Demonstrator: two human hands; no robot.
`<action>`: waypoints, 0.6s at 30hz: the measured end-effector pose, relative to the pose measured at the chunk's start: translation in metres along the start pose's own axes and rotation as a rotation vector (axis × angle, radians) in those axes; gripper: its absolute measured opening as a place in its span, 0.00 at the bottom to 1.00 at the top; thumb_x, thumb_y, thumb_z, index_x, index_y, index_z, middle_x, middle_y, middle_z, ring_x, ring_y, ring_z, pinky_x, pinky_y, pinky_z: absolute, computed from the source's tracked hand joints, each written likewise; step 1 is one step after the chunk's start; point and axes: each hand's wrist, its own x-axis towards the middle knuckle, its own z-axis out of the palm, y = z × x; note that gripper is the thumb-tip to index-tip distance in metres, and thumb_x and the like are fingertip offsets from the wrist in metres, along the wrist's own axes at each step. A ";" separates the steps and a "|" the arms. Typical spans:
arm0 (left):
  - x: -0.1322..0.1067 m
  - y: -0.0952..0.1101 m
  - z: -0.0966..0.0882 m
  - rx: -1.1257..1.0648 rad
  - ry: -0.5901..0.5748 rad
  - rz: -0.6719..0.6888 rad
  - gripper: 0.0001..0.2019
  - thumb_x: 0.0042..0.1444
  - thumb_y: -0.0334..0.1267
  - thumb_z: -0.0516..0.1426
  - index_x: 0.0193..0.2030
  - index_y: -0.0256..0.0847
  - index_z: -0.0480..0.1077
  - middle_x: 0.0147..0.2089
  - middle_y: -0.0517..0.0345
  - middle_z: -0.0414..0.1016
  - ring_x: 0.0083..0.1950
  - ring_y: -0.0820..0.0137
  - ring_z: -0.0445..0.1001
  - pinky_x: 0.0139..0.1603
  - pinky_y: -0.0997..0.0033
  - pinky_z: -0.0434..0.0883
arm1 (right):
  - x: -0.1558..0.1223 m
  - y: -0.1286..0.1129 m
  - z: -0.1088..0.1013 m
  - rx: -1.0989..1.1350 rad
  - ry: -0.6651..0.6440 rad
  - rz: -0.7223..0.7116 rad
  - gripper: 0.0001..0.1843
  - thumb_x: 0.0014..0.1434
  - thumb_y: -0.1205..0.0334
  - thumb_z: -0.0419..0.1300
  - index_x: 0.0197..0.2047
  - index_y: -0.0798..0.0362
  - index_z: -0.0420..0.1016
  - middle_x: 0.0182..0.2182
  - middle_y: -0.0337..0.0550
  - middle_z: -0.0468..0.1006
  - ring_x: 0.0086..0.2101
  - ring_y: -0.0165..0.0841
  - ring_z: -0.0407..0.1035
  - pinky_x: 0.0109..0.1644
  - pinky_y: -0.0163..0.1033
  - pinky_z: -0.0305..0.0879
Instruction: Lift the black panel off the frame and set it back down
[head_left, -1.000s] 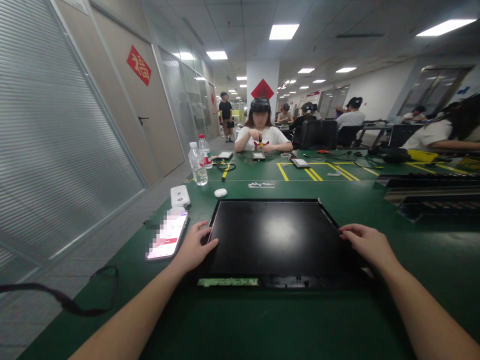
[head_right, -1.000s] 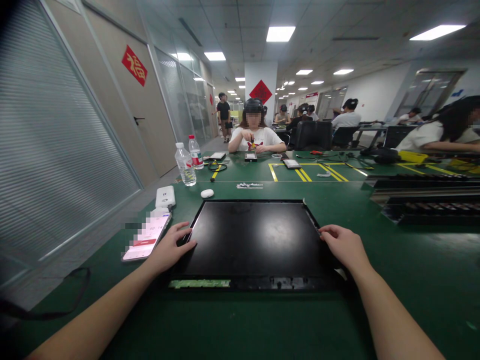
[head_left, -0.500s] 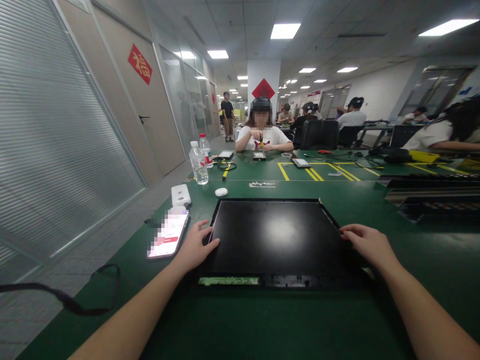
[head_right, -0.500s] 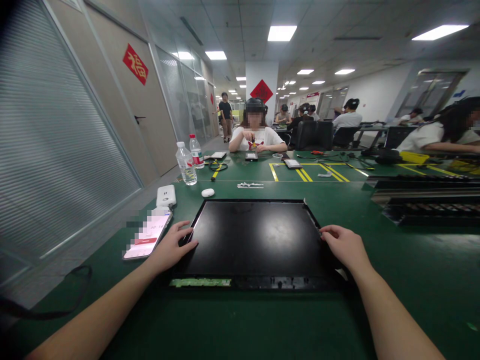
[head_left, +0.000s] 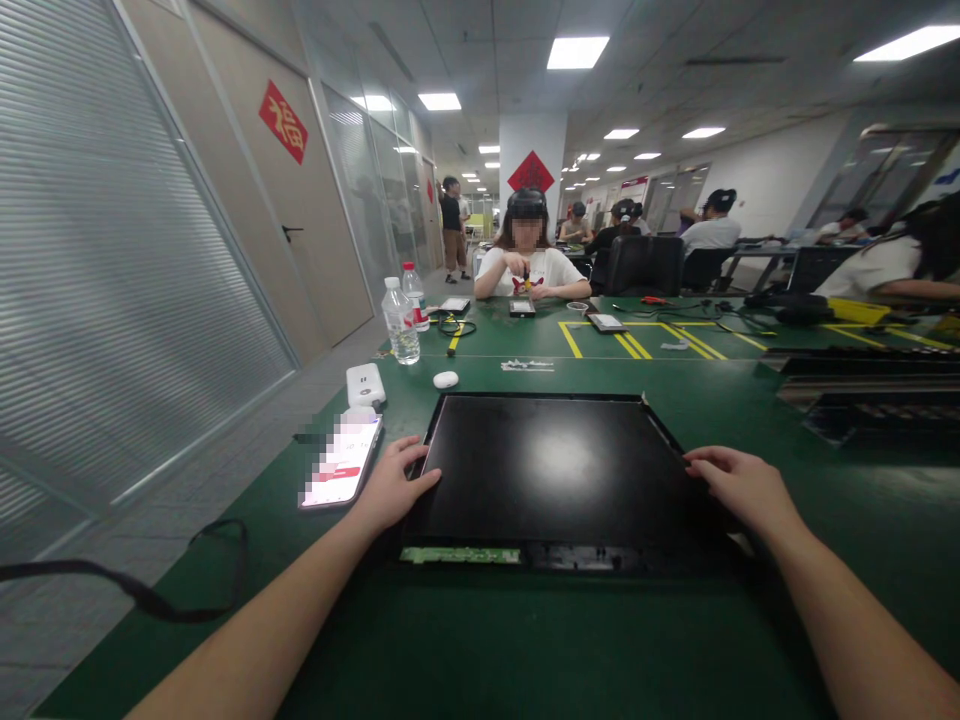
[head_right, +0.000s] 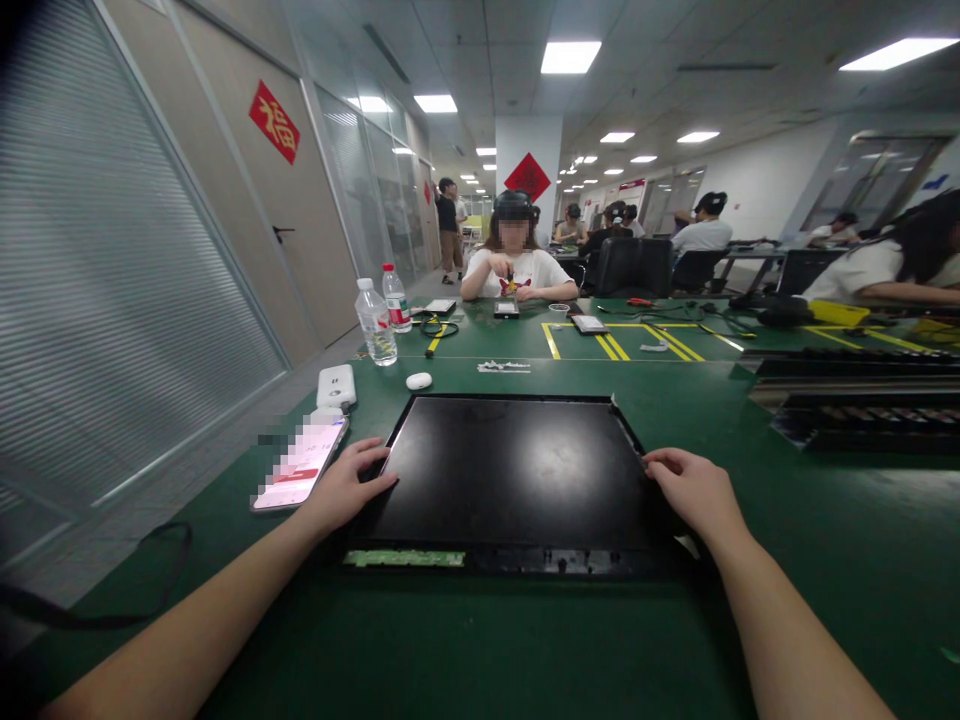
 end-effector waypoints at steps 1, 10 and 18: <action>0.000 0.000 0.000 0.002 0.003 0.000 0.27 0.53 0.54 0.65 0.55 0.39 0.84 0.71 0.39 0.72 0.71 0.41 0.74 0.74 0.44 0.70 | 0.000 0.000 0.000 -0.002 0.002 0.000 0.18 0.49 0.47 0.60 0.36 0.44 0.88 0.32 0.43 0.87 0.33 0.42 0.77 0.43 0.48 0.71; -0.001 0.000 0.001 -0.010 0.002 0.005 0.26 0.53 0.53 0.65 0.54 0.39 0.83 0.72 0.39 0.71 0.72 0.42 0.72 0.75 0.43 0.68 | 0.002 0.004 0.000 0.005 0.007 -0.016 0.17 0.48 0.46 0.61 0.35 0.43 0.87 0.29 0.43 0.86 0.31 0.43 0.77 0.40 0.47 0.70; 0.001 -0.002 0.001 -0.059 -0.014 -0.009 0.30 0.50 0.56 0.65 0.54 0.39 0.83 0.74 0.38 0.68 0.72 0.42 0.72 0.74 0.43 0.70 | 0.001 0.001 0.000 0.007 0.003 0.025 0.18 0.49 0.47 0.60 0.37 0.44 0.87 0.33 0.44 0.87 0.33 0.42 0.78 0.42 0.47 0.71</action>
